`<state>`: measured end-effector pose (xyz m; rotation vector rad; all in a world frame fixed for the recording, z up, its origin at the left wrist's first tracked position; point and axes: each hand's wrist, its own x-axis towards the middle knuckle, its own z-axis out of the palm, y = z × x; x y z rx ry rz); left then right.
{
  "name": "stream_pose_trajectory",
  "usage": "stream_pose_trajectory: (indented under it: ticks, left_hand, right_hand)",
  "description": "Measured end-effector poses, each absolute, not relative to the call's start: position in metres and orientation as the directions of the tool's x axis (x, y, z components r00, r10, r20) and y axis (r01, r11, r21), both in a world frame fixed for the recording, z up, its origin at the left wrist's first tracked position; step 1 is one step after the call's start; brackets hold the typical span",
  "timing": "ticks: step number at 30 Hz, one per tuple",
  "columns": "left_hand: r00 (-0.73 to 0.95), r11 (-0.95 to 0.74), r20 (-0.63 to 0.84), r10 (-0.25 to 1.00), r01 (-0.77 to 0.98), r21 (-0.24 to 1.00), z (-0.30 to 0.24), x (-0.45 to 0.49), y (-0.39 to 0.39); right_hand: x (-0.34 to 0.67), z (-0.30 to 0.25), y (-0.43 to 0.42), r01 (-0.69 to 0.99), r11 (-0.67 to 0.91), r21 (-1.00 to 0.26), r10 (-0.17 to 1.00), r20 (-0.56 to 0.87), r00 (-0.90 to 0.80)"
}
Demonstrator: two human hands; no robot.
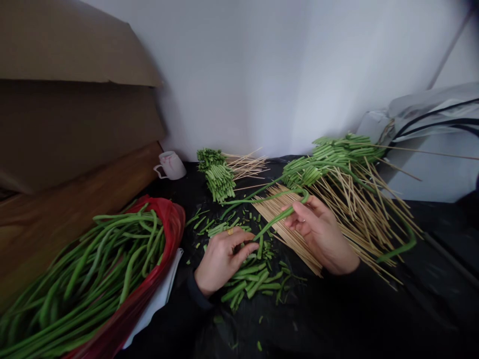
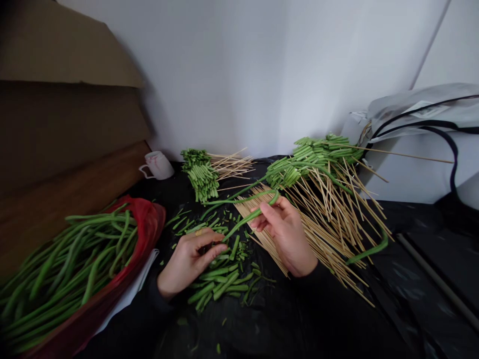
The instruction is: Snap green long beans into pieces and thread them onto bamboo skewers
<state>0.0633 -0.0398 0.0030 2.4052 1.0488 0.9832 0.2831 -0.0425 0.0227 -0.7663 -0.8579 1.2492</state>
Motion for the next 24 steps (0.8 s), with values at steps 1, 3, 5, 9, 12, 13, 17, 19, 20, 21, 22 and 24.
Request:
stream_pose_trajectory:
  ticks: [1,3,5,9,12,13,17,19,20,21,22,24]
  left_hand:
    - [0.483,-0.669,0.464,0.743,0.518,0.533,0.003,0.063,-0.040]
    - [0.472,-0.658,0.458,0.753,0.562,0.502,0.005,0.064,-0.040]
    - [0.466,-0.636,0.440,0.768,0.636,0.437,0.006,0.064,-0.041]
    - [0.497,-0.604,0.366,0.787,0.743,0.289,0.003,0.063,-0.041]
    - [0.492,-0.586,0.354,0.795,0.773,0.242,0.000,0.063,-0.041]
    - [0.479,-0.581,0.373,0.795,0.779,0.237,-0.001,0.063,-0.040]
    - [0.409,-0.584,0.485,0.773,0.757,0.292,-0.002,0.062,-0.039]
    - [0.397,-0.609,0.526,0.752,0.724,0.325,-0.002,0.062,-0.038]
    - [0.395,-0.620,0.539,0.744,0.708,0.338,-0.002,0.062,-0.038]
    - [0.393,-0.627,0.547,0.740,0.697,0.348,-0.003,0.062,-0.038]
    - [0.389,-0.627,0.548,0.740,0.694,0.354,-0.003,0.062,-0.038]
    - [0.378,-0.613,0.546,0.748,0.708,0.350,-0.003,0.062,-0.038]
  right_hand:
    - [0.283,0.023,-0.043,-0.471,0.166,-0.866,0.986,0.132,0.104]
    - [0.284,0.024,-0.043,-0.504,0.145,-0.851,0.989,0.121,0.080]
    - [0.284,0.023,-0.043,-0.561,0.080,-0.824,0.996,0.091,0.009]
    - [0.283,0.024,-0.045,-0.561,0.013,-0.828,0.995,0.069,-0.079]
    - [0.279,0.026,-0.049,-0.398,0.112,-0.910,0.993,0.114,0.019]
    - [0.278,0.027,-0.050,-0.314,0.156,-0.936,0.988,0.143,0.067]
    - [0.275,0.030,-0.053,-0.038,0.289,-0.957,0.937,0.275,0.218]
    - [0.273,0.031,-0.054,0.032,0.324,-0.945,0.910,0.321,0.264]
    - [0.273,0.032,-0.055,0.060,0.336,-0.940,0.898,0.339,0.280]
    - [0.272,0.033,-0.056,0.084,0.345,-0.935,0.889,0.354,0.290]
    - [0.271,0.034,-0.057,0.103,0.355,-0.929,0.881,0.369,0.297]
    - [0.269,0.037,-0.058,0.123,0.373,-0.920,0.868,0.393,0.304]
